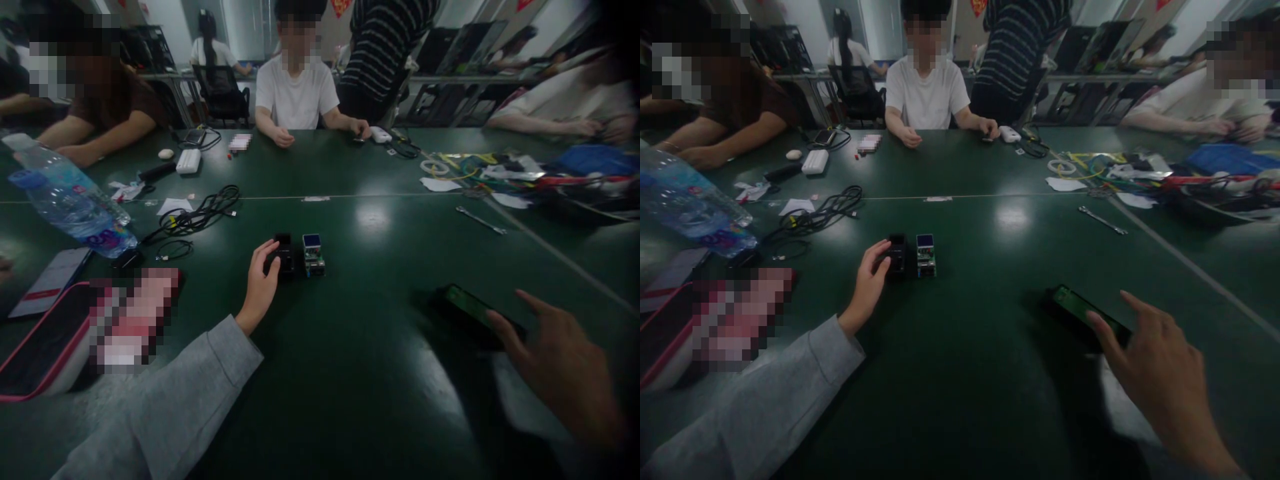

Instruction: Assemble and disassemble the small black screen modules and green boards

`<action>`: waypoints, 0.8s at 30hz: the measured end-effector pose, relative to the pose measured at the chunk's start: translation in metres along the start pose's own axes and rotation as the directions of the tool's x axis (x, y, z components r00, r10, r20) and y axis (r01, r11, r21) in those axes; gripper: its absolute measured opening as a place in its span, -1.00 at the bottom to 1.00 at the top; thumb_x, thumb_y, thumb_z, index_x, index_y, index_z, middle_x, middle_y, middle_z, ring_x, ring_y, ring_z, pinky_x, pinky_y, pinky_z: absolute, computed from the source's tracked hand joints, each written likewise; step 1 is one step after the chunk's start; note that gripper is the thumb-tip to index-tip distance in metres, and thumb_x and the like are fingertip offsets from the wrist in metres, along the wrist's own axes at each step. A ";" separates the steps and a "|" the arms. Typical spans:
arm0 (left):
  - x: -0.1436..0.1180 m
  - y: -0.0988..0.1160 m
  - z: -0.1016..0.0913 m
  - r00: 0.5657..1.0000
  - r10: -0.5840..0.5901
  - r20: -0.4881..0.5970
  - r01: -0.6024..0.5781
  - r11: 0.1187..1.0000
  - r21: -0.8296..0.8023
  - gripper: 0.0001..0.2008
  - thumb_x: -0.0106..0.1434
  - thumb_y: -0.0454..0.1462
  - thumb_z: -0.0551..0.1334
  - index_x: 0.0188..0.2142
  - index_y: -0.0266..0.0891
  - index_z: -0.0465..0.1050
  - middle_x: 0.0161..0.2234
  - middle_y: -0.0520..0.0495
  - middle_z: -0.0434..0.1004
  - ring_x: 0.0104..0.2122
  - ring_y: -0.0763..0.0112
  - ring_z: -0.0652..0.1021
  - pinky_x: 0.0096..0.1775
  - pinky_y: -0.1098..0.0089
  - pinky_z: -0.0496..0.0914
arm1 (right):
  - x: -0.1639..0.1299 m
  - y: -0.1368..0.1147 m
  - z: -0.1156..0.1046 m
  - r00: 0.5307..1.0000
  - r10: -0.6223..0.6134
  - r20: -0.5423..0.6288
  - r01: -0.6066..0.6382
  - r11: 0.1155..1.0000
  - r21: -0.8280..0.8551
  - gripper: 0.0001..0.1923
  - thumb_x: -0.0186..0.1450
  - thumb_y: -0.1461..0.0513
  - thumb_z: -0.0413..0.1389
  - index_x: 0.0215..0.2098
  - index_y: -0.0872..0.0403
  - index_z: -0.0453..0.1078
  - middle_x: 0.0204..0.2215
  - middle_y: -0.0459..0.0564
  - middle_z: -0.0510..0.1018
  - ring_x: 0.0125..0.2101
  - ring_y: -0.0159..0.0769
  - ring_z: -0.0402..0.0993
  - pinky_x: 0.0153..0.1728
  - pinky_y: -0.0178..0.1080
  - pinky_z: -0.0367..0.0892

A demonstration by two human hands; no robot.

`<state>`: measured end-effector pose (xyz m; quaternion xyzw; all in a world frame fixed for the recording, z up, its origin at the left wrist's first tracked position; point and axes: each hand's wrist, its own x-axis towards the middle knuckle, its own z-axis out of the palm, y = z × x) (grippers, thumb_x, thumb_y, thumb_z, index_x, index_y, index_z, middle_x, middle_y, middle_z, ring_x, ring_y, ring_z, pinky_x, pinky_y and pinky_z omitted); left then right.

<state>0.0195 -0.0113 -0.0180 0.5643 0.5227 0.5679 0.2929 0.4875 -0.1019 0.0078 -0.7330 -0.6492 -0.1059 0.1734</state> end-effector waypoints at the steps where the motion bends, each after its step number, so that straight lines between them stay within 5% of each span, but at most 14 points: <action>1: 0.000 0.001 0.000 1.000 -0.003 0.003 0.003 1.000 0.001 -0.69 0.40 -0.25 0.15 0.11 -0.05 0.44 0.22 -0.08 0.34 0.23 0.21 0.36 0.26 0.03 0.26 | -0.004 0.007 0.002 0.999 -0.018 0.049 0.018 1.000 0.012 -0.09 0.30 -0.33 -0.13 0.38 0.05 0.06 0.08 0.35 0.37 0.04 0.55 0.33 -0.22 0.47 0.34; 6: 0.000 0.005 -0.001 1.000 -0.026 0.010 0.026 1.000 0.007 -0.69 0.40 -0.26 0.14 0.11 -0.03 0.44 0.23 -0.08 0.33 0.25 0.21 0.34 0.27 0.00 0.24 | -0.003 -0.003 0.017 0.980 -0.167 0.107 0.152 0.979 0.134 -0.16 0.33 -0.31 -0.15 0.32 0.07 0.12 -0.07 0.34 0.45 -0.11 0.30 0.48 -0.15 0.24 0.44; 11: 0.000 0.003 -0.001 1.000 -0.011 0.006 0.011 1.000 0.014 -0.69 0.40 -0.26 0.14 0.10 -0.04 0.45 0.22 -0.09 0.33 0.24 0.19 0.35 0.25 -0.01 0.26 | 0.011 -0.083 0.025 0.968 -0.224 0.111 0.199 0.959 0.202 -0.20 0.39 -0.23 -0.12 0.30 0.19 0.13 0.02 0.32 0.45 -0.04 0.16 0.48 -0.05 0.15 0.46; 16: -0.001 0.003 -0.002 1.000 -0.014 0.013 0.014 1.000 0.005 -0.70 0.40 -0.25 0.14 0.10 -0.04 0.45 0.22 -0.09 0.33 0.24 0.20 0.35 0.24 0.00 0.28 | 0.011 -0.146 0.022 0.903 -0.408 0.133 0.331 0.859 0.390 -0.34 0.44 -0.05 -0.03 0.36 0.11 0.04 0.01 0.23 0.43 -0.04 0.04 0.45 -0.02 0.12 0.45; 18: -0.001 0.003 -0.001 1.000 -0.020 0.017 0.020 1.000 0.004 -0.69 0.40 -0.25 0.14 0.10 -0.04 0.44 0.23 -0.09 0.32 0.24 0.20 0.35 0.24 0.00 0.28 | 0.006 -0.158 0.015 0.846 -0.510 0.158 0.371 0.775 0.512 -0.38 0.44 0.01 0.01 0.37 0.03 0.01 0.05 0.19 0.40 0.00 0.00 0.42 0.02 0.12 0.44; 21: 0.000 0.002 -0.001 1.000 -0.007 0.007 0.006 1.000 0.013 -0.70 0.40 -0.25 0.14 0.09 -0.05 0.46 0.21 -0.10 0.33 0.24 0.20 0.35 0.25 0.01 0.27 | -0.002 -0.174 0.003 0.699 -0.675 0.238 0.366 0.623 0.691 -0.39 0.43 0.10 0.06 0.39 -0.11 -0.01 0.16 0.11 0.31 0.11 -0.06 0.32 0.12 0.09 0.38; 24: 0.001 0.000 0.001 1.000 0.019 -0.006 -0.019 1.000 0.023 -0.71 0.40 -0.24 0.14 0.07 -0.06 0.47 0.20 -0.10 0.35 0.23 0.21 0.36 0.25 0.02 0.26 | -0.005 -0.195 0.000 0.597 -0.748 0.290 0.318 0.552 0.771 -0.36 0.42 0.14 0.09 0.40 -0.19 -0.02 0.22 0.05 0.22 0.19 -0.08 0.21 0.19 0.08 0.30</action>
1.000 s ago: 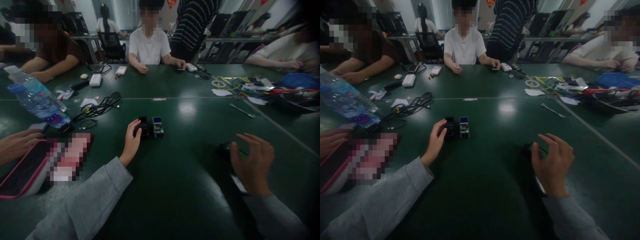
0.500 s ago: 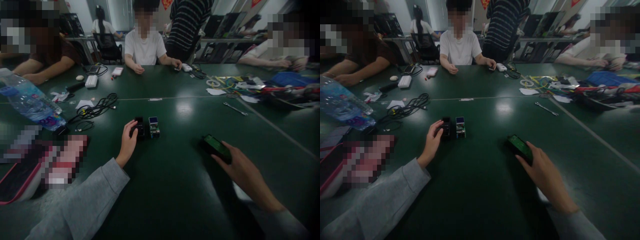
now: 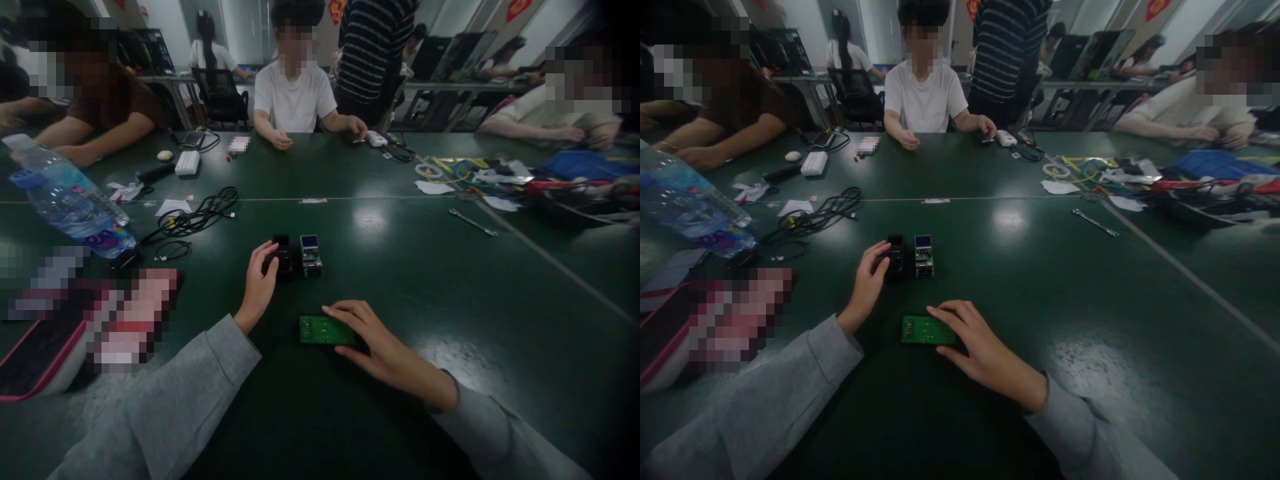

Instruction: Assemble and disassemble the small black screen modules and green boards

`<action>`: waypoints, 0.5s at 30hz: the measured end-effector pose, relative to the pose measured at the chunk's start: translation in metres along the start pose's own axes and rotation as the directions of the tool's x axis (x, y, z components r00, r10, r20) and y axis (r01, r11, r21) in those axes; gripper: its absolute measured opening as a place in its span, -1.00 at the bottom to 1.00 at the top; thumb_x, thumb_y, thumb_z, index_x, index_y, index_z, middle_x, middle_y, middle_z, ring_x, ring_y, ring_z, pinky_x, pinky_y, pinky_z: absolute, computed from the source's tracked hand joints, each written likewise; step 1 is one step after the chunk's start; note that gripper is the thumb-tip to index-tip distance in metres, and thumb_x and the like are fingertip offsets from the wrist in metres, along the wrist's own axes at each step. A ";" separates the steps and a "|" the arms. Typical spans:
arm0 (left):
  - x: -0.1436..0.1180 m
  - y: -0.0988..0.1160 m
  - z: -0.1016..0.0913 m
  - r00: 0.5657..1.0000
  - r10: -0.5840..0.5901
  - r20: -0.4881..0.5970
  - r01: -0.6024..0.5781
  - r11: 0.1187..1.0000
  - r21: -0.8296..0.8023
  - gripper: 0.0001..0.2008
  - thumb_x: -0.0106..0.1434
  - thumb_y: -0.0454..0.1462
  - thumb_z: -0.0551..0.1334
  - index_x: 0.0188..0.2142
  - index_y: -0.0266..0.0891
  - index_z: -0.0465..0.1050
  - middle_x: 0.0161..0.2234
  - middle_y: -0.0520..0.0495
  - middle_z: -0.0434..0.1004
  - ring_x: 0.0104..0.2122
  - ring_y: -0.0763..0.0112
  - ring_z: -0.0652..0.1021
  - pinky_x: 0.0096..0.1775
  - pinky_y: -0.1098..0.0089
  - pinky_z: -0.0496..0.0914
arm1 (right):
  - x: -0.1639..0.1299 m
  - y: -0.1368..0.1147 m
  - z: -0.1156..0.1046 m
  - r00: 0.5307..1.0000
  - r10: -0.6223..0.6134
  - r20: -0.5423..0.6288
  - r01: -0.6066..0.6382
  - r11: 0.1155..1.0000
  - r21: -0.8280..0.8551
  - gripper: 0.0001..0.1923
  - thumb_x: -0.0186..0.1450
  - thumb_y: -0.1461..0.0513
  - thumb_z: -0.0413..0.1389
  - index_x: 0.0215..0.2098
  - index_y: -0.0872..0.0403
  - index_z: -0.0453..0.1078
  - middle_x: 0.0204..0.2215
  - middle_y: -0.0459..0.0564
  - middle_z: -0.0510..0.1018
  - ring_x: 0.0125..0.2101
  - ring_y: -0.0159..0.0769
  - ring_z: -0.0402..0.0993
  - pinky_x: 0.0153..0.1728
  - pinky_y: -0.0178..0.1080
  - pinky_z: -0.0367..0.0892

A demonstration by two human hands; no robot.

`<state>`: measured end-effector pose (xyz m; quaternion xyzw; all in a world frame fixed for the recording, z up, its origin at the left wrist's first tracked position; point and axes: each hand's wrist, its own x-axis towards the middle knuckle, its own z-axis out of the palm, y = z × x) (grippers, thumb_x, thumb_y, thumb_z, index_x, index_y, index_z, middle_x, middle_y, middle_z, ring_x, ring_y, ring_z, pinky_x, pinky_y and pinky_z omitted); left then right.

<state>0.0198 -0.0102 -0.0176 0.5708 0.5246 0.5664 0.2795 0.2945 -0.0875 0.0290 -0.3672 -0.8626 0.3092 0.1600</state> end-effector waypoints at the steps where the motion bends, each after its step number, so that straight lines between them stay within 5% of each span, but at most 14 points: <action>1: 0.000 -0.001 0.000 1.000 0.008 -0.003 -0.008 1.000 0.003 -0.72 0.40 -0.24 0.15 0.07 -0.07 0.47 0.20 -0.11 0.36 0.23 0.21 0.37 0.25 0.02 0.26 | 0.006 -0.002 0.003 1.000 -0.002 0.007 0.002 1.000 0.017 -0.35 0.42 0.14 0.11 0.40 -0.20 -0.02 0.23 0.04 0.20 0.20 -0.08 0.18 0.21 0.08 0.28; 8: 0.000 -0.002 0.001 0.999 0.032 -0.008 -0.032 0.999 0.007 -0.74 0.40 -0.23 0.14 0.03 -0.07 0.49 0.19 -0.11 0.37 0.22 0.21 0.38 0.26 0.01 0.23 | 0.038 0.004 0.005 0.996 -0.076 -0.052 0.086 0.968 0.237 -0.47 0.43 0.05 0.10 0.33 -0.14 0.14 0.14 0.03 0.30 0.15 -0.14 0.23 0.18 0.01 0.26; 11: 0.000 0.000 0.001 1.000 0.026 -0.006 -0.025 1.000 0.016 -0.75 0.40 -0.23 0.14 0.02 -0.06 0.49 0.18 -0.10 0.37 0.22 0.21 0.37 0.26 0.01 0.22 | 0.050 0.010 0.003 0.962 -0.040 -0.269 0.113 0.959 0.261 -0.64 0.49 0.07 -0.02 0.22 -0.11 0.28 0.00 0.02 0.38 0.01 -0.18 0.32 0.02 -0.05 0.35; 15: -0.001 0.002 0.000 1.000 0.011 -0.001 -0.011 1.000 0.020 -0.75 0.40 -0.23 0.14 0.02 -0.06 0.49 0.18 -0.10 0.37 0.22 0.21 0.38 0.24 0.01 0.25 | 0.073 0.017 0.004 0.848 -0.048 -0.528 0.102 0.992 0.073 -0.70 0.47 0.08 0.01 0.11 -0.07 0.35 -0.06 0.04 0.37 -0.02 -0.14 0.31 -0.01 -0.02 0.34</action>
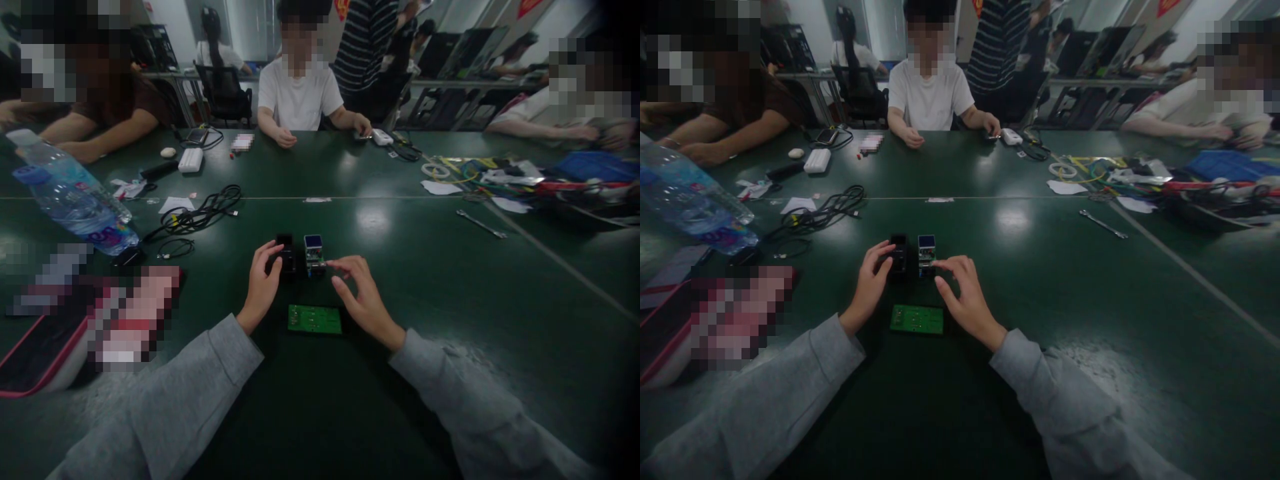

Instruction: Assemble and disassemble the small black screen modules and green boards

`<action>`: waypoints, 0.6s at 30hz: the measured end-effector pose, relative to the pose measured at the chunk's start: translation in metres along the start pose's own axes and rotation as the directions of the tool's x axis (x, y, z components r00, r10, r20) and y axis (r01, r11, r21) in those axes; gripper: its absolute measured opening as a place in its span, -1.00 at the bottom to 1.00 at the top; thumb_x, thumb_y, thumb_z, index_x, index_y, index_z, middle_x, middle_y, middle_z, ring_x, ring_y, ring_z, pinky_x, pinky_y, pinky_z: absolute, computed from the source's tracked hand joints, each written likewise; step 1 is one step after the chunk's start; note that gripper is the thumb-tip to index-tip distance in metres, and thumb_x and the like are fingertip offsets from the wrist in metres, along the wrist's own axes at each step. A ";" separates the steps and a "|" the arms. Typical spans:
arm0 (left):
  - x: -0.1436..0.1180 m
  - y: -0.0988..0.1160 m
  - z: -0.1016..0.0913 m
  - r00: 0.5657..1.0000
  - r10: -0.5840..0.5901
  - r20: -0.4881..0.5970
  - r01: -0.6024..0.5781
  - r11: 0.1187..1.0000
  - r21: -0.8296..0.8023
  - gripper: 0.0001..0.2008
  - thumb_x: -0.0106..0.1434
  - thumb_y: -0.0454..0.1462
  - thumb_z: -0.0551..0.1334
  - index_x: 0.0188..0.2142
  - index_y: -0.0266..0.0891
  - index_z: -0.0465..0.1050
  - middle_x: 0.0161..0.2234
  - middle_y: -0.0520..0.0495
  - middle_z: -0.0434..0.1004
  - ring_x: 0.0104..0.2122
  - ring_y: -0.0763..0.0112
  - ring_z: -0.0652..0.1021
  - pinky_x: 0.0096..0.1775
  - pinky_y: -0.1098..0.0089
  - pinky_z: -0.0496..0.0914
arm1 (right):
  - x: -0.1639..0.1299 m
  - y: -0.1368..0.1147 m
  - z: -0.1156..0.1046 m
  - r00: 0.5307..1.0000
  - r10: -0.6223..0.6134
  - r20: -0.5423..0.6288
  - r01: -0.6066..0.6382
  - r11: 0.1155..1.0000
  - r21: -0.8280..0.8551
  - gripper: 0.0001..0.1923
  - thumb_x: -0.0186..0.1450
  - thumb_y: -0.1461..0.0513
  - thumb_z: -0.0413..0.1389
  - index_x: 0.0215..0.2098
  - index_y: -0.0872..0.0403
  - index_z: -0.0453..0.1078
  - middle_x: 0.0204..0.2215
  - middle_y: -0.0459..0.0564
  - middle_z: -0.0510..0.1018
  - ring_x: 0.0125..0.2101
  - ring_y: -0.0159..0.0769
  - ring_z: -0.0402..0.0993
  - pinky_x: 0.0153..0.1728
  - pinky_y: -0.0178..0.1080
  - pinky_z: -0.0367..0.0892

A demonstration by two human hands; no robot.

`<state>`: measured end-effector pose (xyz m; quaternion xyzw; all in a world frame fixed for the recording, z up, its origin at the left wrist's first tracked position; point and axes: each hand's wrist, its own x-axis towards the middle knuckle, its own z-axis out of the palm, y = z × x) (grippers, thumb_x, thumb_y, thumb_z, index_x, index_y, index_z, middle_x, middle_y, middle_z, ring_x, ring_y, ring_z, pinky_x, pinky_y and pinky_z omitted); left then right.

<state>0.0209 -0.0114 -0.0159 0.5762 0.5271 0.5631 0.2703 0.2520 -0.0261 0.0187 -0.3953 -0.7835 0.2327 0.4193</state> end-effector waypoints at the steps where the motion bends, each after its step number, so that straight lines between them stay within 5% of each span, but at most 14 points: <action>1: 0.000 0.000 0.000 1.000 -0.003 0.001 0.003 1.000 -0.003 -0.75 0.40 -0.23 0.14 0.01 -0.07 0.49 0.18 -0.10 0.37 0.21 0.21 0.38 0.24 0.01 0.25 | 0.005 0.002 0.003 0.999 -0.026 -0.019 0.025 0.999 -0.046 -0.69 0.47 0.07 0.02 0.13 -0.07 0.34 -0.01 0.06 0.35 0.03 -0.12 0.28 0.05 0.02 0.31; 8: 0.001 0.000 -0.001 1.000 -0.001 0.006 0.001 1.000 -0.007 -0.76 0.40 -0.22 0.15 0.01 -0.09 0.49 0.18 -0.12 0.36 0.21 0.21 0.38 0.24 0.01 0.25 | 0.027 0.019 0.008 0.986 -0.004 0.169 0.007 1.000 -0.019 -0.66 0.50 0.03 -0.06 0.16 -0.12 0.34 0.25 -0.01 0.26 0.26 -0.12 0.14 0.28 0.11 0.12; 18: 0.001 -0.003 0.001 1.000 0.011 0.012 -0.010 1.000 -0.013 -0.77 0.38 -0.23 0.18 0.00 -0.11 0.50 0.17 -0.14 0.37 0.19 0.19 0.40 0.21 0.00 0.30 | 0.022 0.032 0.013 0.976 -0.099 0.191 0.146 0.957 -0.249 -0.66 0.42 0.12 0.10 0.15 -0.11 0.30 0.27 0.03 0.21 0.24 -0.01 0.15 0.19 0.19 0.23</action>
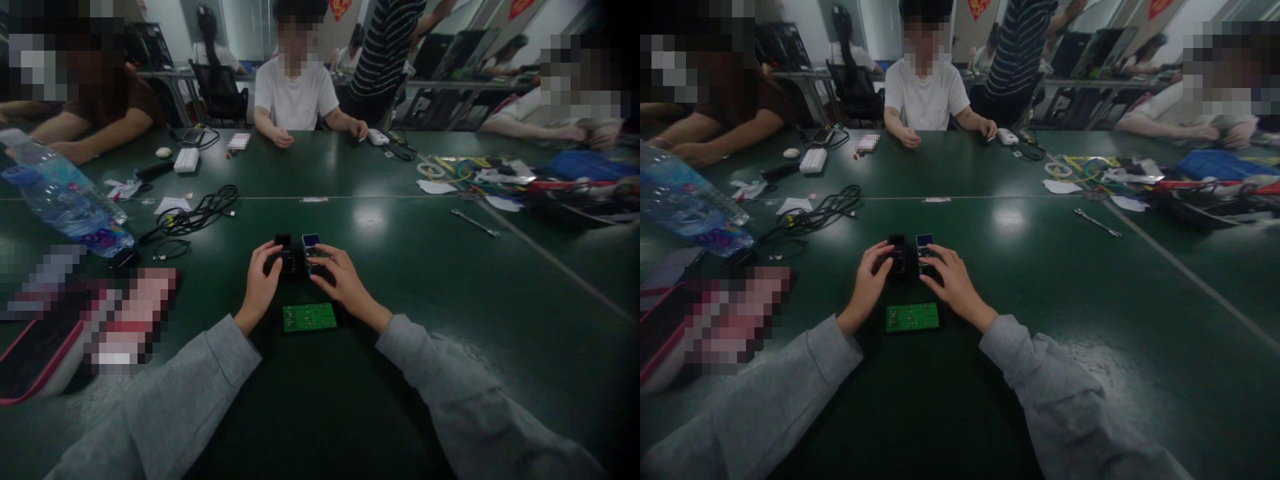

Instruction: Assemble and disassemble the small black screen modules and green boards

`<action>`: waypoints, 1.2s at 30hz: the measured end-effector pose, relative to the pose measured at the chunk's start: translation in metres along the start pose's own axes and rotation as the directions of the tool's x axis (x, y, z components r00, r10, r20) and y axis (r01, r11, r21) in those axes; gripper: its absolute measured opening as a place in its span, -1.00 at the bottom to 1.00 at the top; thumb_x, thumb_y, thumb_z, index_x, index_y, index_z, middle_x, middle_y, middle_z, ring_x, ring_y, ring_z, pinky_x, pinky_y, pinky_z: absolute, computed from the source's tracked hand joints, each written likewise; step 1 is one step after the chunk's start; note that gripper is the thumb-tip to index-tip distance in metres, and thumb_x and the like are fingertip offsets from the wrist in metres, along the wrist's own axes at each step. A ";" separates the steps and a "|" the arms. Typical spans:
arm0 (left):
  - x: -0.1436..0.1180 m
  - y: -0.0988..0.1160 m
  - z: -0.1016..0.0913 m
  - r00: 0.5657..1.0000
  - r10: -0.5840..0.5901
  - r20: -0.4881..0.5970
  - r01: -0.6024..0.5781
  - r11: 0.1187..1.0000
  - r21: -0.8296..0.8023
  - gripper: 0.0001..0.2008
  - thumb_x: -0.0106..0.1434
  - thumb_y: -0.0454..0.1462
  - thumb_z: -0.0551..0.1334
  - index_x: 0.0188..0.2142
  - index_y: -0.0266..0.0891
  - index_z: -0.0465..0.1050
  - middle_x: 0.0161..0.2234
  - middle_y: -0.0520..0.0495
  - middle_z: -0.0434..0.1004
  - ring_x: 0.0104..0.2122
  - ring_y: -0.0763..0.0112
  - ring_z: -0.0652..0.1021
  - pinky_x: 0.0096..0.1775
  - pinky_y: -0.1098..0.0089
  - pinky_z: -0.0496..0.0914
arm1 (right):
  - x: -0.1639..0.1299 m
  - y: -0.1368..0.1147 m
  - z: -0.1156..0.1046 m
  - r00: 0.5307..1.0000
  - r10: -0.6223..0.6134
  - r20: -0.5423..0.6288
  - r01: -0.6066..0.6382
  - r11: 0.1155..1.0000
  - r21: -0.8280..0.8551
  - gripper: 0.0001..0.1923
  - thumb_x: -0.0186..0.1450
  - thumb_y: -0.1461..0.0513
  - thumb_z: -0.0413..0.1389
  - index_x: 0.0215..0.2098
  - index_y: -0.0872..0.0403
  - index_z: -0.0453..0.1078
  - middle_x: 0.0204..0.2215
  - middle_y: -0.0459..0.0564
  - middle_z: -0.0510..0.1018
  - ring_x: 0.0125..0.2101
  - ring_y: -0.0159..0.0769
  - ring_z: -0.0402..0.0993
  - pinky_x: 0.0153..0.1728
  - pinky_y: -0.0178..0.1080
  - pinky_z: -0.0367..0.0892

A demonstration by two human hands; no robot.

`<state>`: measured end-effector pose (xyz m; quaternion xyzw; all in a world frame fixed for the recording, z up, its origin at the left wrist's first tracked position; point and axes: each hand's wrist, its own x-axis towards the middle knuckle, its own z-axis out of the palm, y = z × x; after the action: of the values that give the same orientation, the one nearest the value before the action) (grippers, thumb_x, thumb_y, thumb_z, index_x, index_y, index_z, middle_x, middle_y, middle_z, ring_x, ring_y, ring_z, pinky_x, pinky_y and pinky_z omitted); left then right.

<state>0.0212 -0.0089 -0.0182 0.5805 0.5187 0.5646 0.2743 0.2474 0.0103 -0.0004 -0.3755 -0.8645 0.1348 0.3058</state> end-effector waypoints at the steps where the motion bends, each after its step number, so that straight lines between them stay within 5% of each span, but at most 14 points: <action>1: 0.000 0.000 0.000 1.000 0.002 -0.001 -0.002 1.000 0.000 -0.76 0.38 -0.23 0.19 0.00 -0.11 0.50 0.16 -0.15 0.37 0.19 0.19 0.40 0.21 0.00 0.29 | -0.001 0.001 0.002 1.000 -0.005 -0.015 0.005 1.000 -0.020 -0.66 0.41 0.12 0.11 0.14 -0.10 0.30 0.25 0.05 0.20 0.23 0.00 0.16 0.17 0.18 0.26; 22: 0.000 0.003 0.000 0.999 -0.038 -0.009 0.038 0.999 0.018 -0.78 0.34 -0.24 0.21 -0.03 -0.14 0.48 0.13 -0.16 0.35 0.16 0.17 0.40 0.15 0.05 0.35 | -0.005 0.000 0.003 0.999 0.013 -0.030 -0.014 0.998 -0.057 -0.67 0.35 0.17 0.21 0.05 0.00 0.30 0.11 0.13 0.16 0.08 -0.04 0.27 0.05 0.07 0.41; 36: 0.002 0.005 0.006 0.963 -0.173 -0.205 0.159 0.984 -0.081 -0.87 0.26 -0.28 0.27 -0.17 -0.16 0.42 -0.28 0.00 0.38 -0.30 0.38 0.42 -0.21 0.33 0.36 | -0.005 0.006 0.007 0.999 0.007 -0.050 -0.011 0.998 -0.066 -0.68 0.37 0.13 0.17 0.05 -0.05 0.29 0.10 0.11 0.17 0.08 0.01 0.29 0.03 0.15 0.42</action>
<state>0.0283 -0.0067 -0.0140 0.4628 0.5734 0.6143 0.2823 0.2489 0.0107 -0.0107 -0.3925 -0.8589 0.0982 0.3141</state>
